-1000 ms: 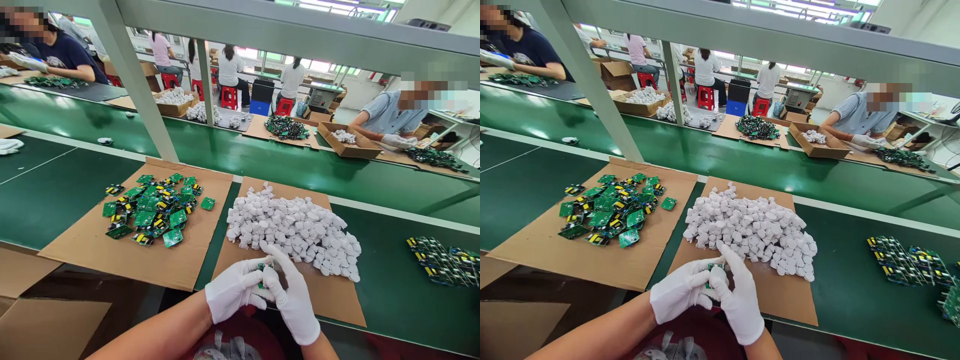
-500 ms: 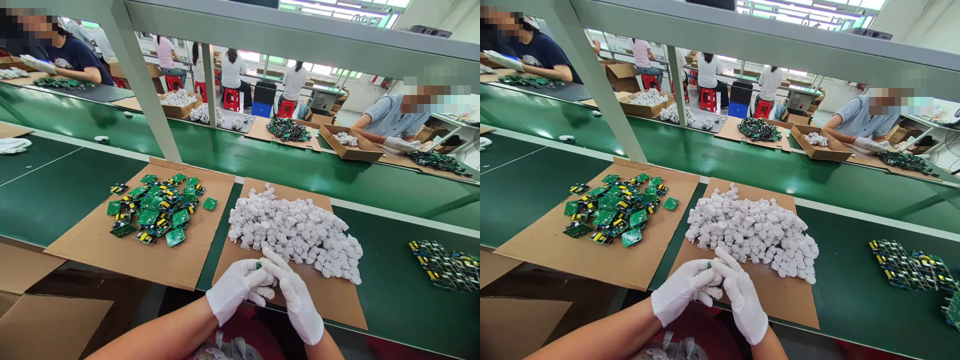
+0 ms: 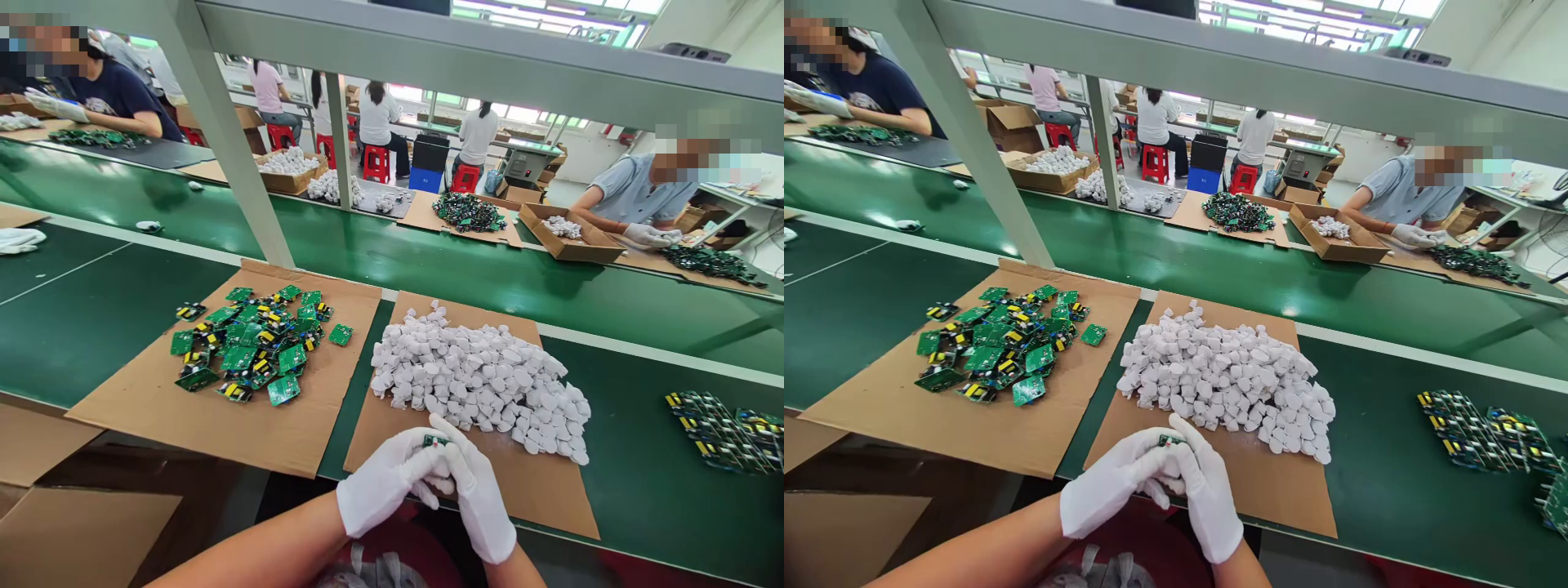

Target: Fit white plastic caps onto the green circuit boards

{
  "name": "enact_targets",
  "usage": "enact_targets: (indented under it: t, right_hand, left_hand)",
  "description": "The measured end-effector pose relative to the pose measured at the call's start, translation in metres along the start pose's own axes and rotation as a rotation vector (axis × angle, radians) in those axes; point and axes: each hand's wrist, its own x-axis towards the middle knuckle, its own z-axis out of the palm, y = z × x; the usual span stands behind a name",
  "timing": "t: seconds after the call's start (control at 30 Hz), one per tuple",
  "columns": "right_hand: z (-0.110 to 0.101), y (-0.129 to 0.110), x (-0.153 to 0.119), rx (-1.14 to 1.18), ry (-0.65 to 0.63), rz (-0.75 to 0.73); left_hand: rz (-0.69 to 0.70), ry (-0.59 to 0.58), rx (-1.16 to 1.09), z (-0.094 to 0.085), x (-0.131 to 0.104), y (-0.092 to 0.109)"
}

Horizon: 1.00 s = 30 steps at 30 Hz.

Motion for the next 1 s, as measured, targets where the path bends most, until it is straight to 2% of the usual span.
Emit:
enact_targets:
  t: [0.13, 0.17, 0.33, 0.43, 0.57, 0.7, 0.77, 0.87, 1.0]
  right_hand:
    - [0.006, 0.003, -0.001, 0.022, 0.026, 0.033]
    - [0.007, 0.004, -0.001, 0.030, 0.031, 0.035]
    - [0.003, 0.004, 0.003, 0.036, 0.041, 0.043]
    - [0.001, 0.002, 0.003, -0.063, 0.011, 0.042]
    - [0.002, -0.001, 0.002, -0.266, 0.033, -0.026]
    - [0.002, -0.005, 0.003, -0.159, -0.023, -0.014]
    - [0.002, -0.005, 0.004, -0.133, -0.016, -0.001]
    - [0.001, -0.003, 0.005, -0.184, 0.039, 0.016]
    - [0.000, 0.000, 0.006, -0.087, -0.036, 0.043]
  left_hand:
    - [0.028, 0.093, 0.056, -0.001, 0.003, -0.007]
    - [0.017, 0.085, 0.027, -0.003, 0.003, -0.007]
    - [-0.113, -0.167, -0.399, -0.010, 0.004, -0.003]
    - [-0.096, -0.169, -0.515, -0.010, 0.002, -0.002]
    - [-0.066, -0.078, -0.309, -0.002, -0.004, 0.006]
    - [-0.087, 0.004, -0.116, 0.003, -0.008, 0.013]
    - [-0.058, 0.005, -0.050, 0.002, -0.008, 0.011]
    - [-0.015, 0.017, 0.008, -0.001, -0.005, 0.005]
    - [-0.050, 0.027, -0.073, -0.005, 0.000, -0.002]
